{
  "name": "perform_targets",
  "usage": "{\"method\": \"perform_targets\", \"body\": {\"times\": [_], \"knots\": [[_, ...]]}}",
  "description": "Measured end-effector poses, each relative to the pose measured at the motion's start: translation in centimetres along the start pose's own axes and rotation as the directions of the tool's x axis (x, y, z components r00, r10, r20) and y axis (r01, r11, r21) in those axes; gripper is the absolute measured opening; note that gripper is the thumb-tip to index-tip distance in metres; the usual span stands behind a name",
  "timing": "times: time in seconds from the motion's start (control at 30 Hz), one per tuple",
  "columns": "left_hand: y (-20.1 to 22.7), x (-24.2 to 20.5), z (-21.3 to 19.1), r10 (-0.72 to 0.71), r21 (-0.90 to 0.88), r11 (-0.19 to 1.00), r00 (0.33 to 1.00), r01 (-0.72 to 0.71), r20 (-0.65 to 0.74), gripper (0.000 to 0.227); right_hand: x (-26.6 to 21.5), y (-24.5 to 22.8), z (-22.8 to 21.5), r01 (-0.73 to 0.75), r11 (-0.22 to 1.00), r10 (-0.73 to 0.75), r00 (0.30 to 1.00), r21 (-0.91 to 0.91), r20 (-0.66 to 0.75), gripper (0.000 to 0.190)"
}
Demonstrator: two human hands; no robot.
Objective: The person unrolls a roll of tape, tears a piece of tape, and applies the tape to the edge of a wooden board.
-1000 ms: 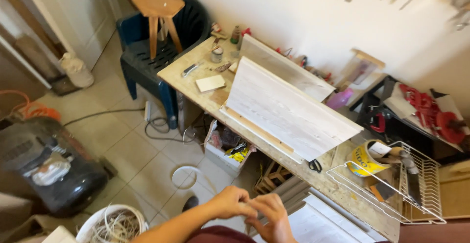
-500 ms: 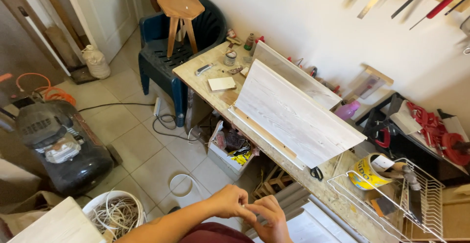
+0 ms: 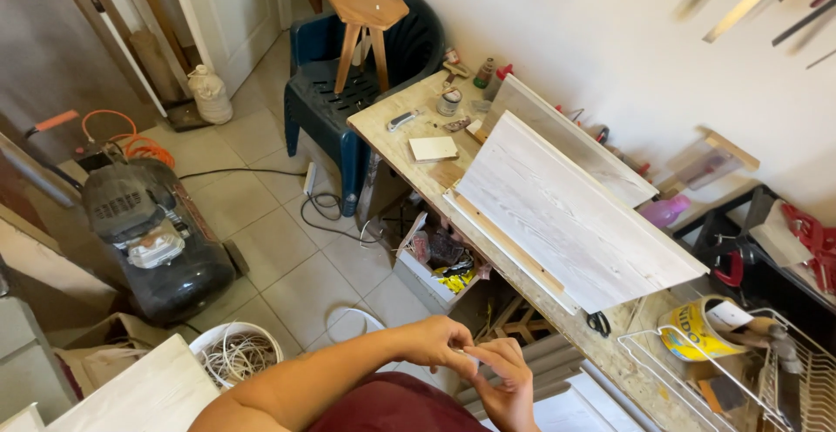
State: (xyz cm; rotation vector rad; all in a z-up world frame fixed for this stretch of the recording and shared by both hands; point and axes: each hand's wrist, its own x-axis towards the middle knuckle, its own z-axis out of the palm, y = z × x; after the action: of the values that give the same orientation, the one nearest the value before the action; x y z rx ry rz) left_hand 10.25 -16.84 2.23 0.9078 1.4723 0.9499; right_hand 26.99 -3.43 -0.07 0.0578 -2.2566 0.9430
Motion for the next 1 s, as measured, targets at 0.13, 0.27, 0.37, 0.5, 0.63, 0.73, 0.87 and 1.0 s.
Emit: {"method": "perform_targets", "body": {"times": [0.13,0.27,0.37,0.5,0.63,0.73,0.87,1.0], "knots": [[-1.6,0.1,-2.5,0.183,-0.096,0.981,0.975,-0.171,0.128,0.039,1.0,0.5,1.2,-0.09,0.991,0.09,0.996,0.095,0.0,0.027],[0.3,-1.9,-4.4,0.027,0.06,0.998,0.996,-0.022,-0.086,0.034,3.8,-0.7,2.8,0.017,0.994,-0.007,0.996,-0.111,0.091,0.032],[-0.2,-2.5,-6.3,-0.035,0.061,0.997,0.99,0.044,-0.135,0.038,5.6,-1.2,4.4,0.056,0.988,-0.038,0.992,-0.143,0.124,0.03],[-0.7,-4.5,-9.7,0.156,-0.103,0.984,0.984,-0.146,0.088,0.048,6.8,-0.7,6.2,-0.134,0.984,0.125,0.989,0.121,0.075,0.032],[-2.1,-4.0,-11.1,0.138,-0.131,0.981,0.99,-0.141,-0.037,0.025,9.3,-0.9,8.0,-0.026,0.998,0.019,0.991,0.05,0.129,0.026],[-1.8,-4.0,-12.6,0.004,0.052,0.999,0.985,0.005,-0.175,0.035,11.2,-1.3,9.2,0.1,0.99,-0.082,0.981,-0.098,0.174,0.035],[-8.3,-1.5,-12.5,0.197,-0.146,0.971,0.98,-0.19,0.029,0.032,10.7,-2.5,10.0,-0.038,0.999,0.04,0.988,-0.018,0.152,0.023],[-11.5,0.1,-14.0,0.317,-0.384,0.884,0.945,-0.266,0.076,0.021,10.4,0.4,11.7,-0.042,0.998,0.049,0.983,-0.044,0.175,0.028]]}}
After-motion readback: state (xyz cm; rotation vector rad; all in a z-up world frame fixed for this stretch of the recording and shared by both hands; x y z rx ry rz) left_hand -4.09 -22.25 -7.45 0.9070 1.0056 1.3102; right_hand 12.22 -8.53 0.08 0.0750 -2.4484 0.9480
